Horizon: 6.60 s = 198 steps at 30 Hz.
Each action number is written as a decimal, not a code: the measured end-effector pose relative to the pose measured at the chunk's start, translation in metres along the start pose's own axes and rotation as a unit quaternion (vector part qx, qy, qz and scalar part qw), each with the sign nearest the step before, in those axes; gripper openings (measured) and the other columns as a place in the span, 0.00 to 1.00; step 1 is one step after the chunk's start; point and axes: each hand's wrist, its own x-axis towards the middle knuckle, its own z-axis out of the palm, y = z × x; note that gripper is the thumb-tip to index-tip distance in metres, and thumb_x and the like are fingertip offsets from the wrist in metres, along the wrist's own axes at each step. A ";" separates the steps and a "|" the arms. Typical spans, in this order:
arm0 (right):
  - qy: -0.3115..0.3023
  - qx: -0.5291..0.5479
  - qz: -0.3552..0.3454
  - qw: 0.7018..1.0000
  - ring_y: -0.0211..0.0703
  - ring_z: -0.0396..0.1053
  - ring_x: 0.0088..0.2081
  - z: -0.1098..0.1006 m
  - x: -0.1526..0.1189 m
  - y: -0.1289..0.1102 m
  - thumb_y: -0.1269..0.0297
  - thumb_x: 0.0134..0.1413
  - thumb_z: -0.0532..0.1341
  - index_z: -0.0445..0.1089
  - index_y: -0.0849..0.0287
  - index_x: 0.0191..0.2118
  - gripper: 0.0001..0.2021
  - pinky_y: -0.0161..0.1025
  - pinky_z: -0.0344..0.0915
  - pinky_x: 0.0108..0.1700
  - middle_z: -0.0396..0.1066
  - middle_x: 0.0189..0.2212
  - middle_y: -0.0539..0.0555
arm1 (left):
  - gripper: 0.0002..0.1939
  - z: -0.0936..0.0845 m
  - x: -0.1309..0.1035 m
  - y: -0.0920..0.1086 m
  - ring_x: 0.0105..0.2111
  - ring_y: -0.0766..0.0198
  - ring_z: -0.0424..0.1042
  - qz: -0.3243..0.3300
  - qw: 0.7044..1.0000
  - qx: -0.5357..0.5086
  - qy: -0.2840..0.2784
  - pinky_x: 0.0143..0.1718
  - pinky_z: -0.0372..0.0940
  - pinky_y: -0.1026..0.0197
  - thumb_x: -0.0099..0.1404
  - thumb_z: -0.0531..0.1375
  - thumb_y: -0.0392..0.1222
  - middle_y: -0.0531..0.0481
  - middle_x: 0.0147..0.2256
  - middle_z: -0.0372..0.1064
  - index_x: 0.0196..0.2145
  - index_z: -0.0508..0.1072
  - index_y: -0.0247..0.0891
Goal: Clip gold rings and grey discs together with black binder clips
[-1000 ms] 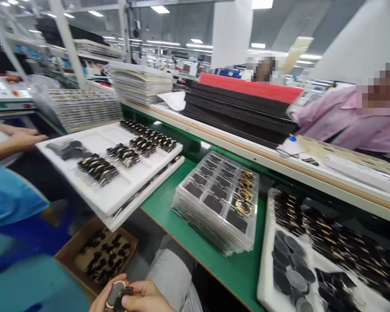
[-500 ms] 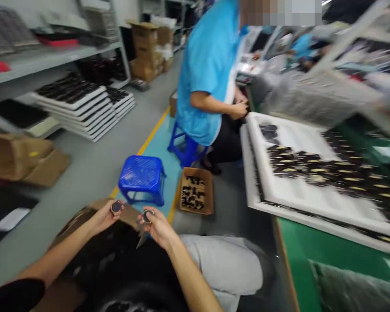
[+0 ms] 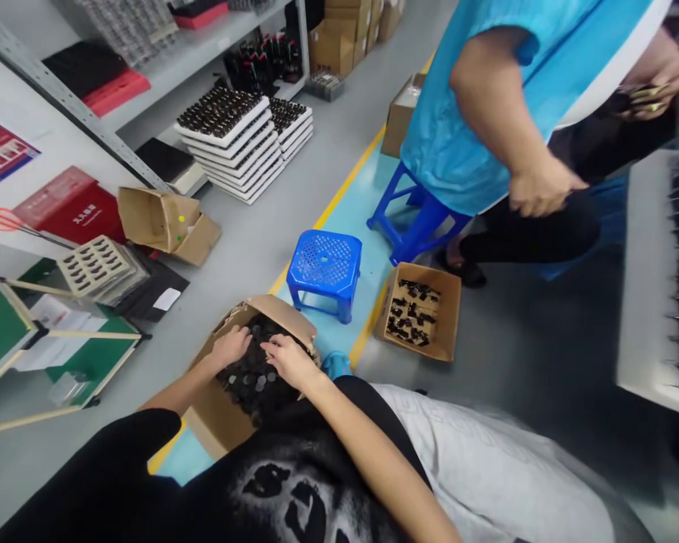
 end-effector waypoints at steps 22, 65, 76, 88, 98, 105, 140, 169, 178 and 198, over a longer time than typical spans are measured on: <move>0.608 0.316 -0.162 0.710 0.37 0.73 0.27 -0.085 -0.283 -0.055 0.55 0.56 0.69 0.67 0.56 0.51 0.21 0.31 0.66 0.25 0.73 0.36 0.50 | 0.19 0.094 -0.156 0.445 0.30 0.65 0.76 0.427 0.736 -0.254 -0.459 0.29 0.70 0.66 0.66 0.64 0.45 0.51 0.34 0.73 0.50 0.63 0.39; 0.750 -0.464 0.317 0.349 0.51 0.69 0.38 -0.194 -0.553 -0.162 0.64 0.63 0.60 0.77 0.58 0.35 0.09 0.42 0.61 0.36 0.70 0.36 0.58 | 0.09 0.145 -0.302 0.592 0.53 0.55 0.69 0.931 0.338 0.055 -0.129 0.48 0.51 0.48 0.73 0.55 0.39 0.47 0.54 0.72 0.46 0.74 0.43; 0.797 -0.451 0.059 0.397 0.44 0.71 0.36 -0.127 -0.494 -0.182 0.65 0.66 0.60 0.73 0.54 0.49 0.09 0.41 0.64 0.40 0.73 0.35 0.52 | 0.22 0.119 -0.159 0.749 0.51 0.36 0.65 0.677 0.679 0.217 0.185 0.48 0.59 0.41 0.69 0.56 0.53 0.32 0.50 0.69 0.51 0.71 0.34; 0.673 -0.260 -0.089 0.686 0.42 0.72 0.33 -0.135 -0.389 -0.121 0.71 0.64 0.57 0.75 0.54 0.40 0.09 0.38 0.67 0.39 0.74 0.30 0.51 | 0.17 0.113 -0.141 0.768 0.48 0.42 0.63 0.731 0.620 0.270 0.092 0.47 0.56 0.45 0.66 0.56 0.54 0.38 0.47 0.72 0.41 0.75 0.39; 0.662 -0.182 -0.082 0.723 0.42 0.73 0.35 -0.140 -0.381 -0.103 0.67 0.67 0.55 0.75 0.55 0.42 0.10 0.38 0.66 0.40 0.72 0.31 0.52 | 0.15 0.101 -0.135 0.769 0.45 0.53 0.70 0.755 0.644 0.102 0.065 0.46 0.57 0.52 0.64 0.60 0.52 0.45 0.42 0.75 0.33 0.78 0.37; 0.732 -0.074 -0.160 0.658 0.43 0.73 0.41 -0.160 -0.373 -0.108 0.64 0.67 0.58 0.73 0.52 0.46 0.08 0.37 0.69 0.44 0.73 0.38 0.52 | 0.15 0.097 -0.166 0.736 0.35 0.61 0.71 0.716 0.625 -0.243 -0.197 0.39 0.67 0.59 0.60 0.67 0.52 0.49 0.33 0.71 0.33 0.74 0.36; 0.640 0.339 -0.373 0.580 0.57 0.75 0.49 -0.165 -0.339 -0.052 0.49 0.47 0.74 0.80 0.52 0.34 0.14 0.56 0.70 0.55 0.78 0.41 0.57 | 0.17 0.172 -0.183 0.511 0.50 0.55 0.69 0.488 0.679 -0.104 -0.539 0.51 0.67 0.52 0.73 0.53 0.53 0.44 0.49 0.67 0.54 0.65 0.45; 0.741 0.151 -0.428 0.494 0.57 0.72 0.54 -0.167 -0.449 -0.150 0.52 0.52 0.73 0.82 0.50 0.42 0.13 0.58 0.67 0.60 0.78 0.47 0.57 | 0.17 0.198 -0.298 0.618 0.37 0.64 0.74 0.754 0.410 -0.300 -0.416 0.39 0.68 0.65 0.75 0.53 0.53 0.47 0.42 0.73 0.49 0.71 0.40; 0.815 0.086 -0.377 0.431 0.52 0.77 0.44 -0.135 -0.402 -0.076 0.51 0.51 0.73 0.81 0.46 0.42 0.13 0.53 0.70 0.55 0.80 0.39 0.55 | 0.31 0.221 -0.276 0.565 0.20 0.66 0.66 0.539 0.626 -0.229 -0.514 0.21 0.60 0.65 0.74 0.46 0.64 0.52 0.21 0.66 0.35 0.75 0.36; 0.831 0.074 -0.290 0.469 0.52 0.74 0.42 -0.208 -0.311 -0.058 0.53 0.55 0.69 0.80 0.57 0.36 0.12 0.49 0.72 0.49 0.77 0.37 0.57 | 0.26 0.211 -0.152 0.543 0.17 0.65 0.68 0.585 0.775 -0.161 -0.177 0.22 0.59 0.64 0.76 0.46 0.50 0.53 0.15 0.64 0.28 0.74 0.37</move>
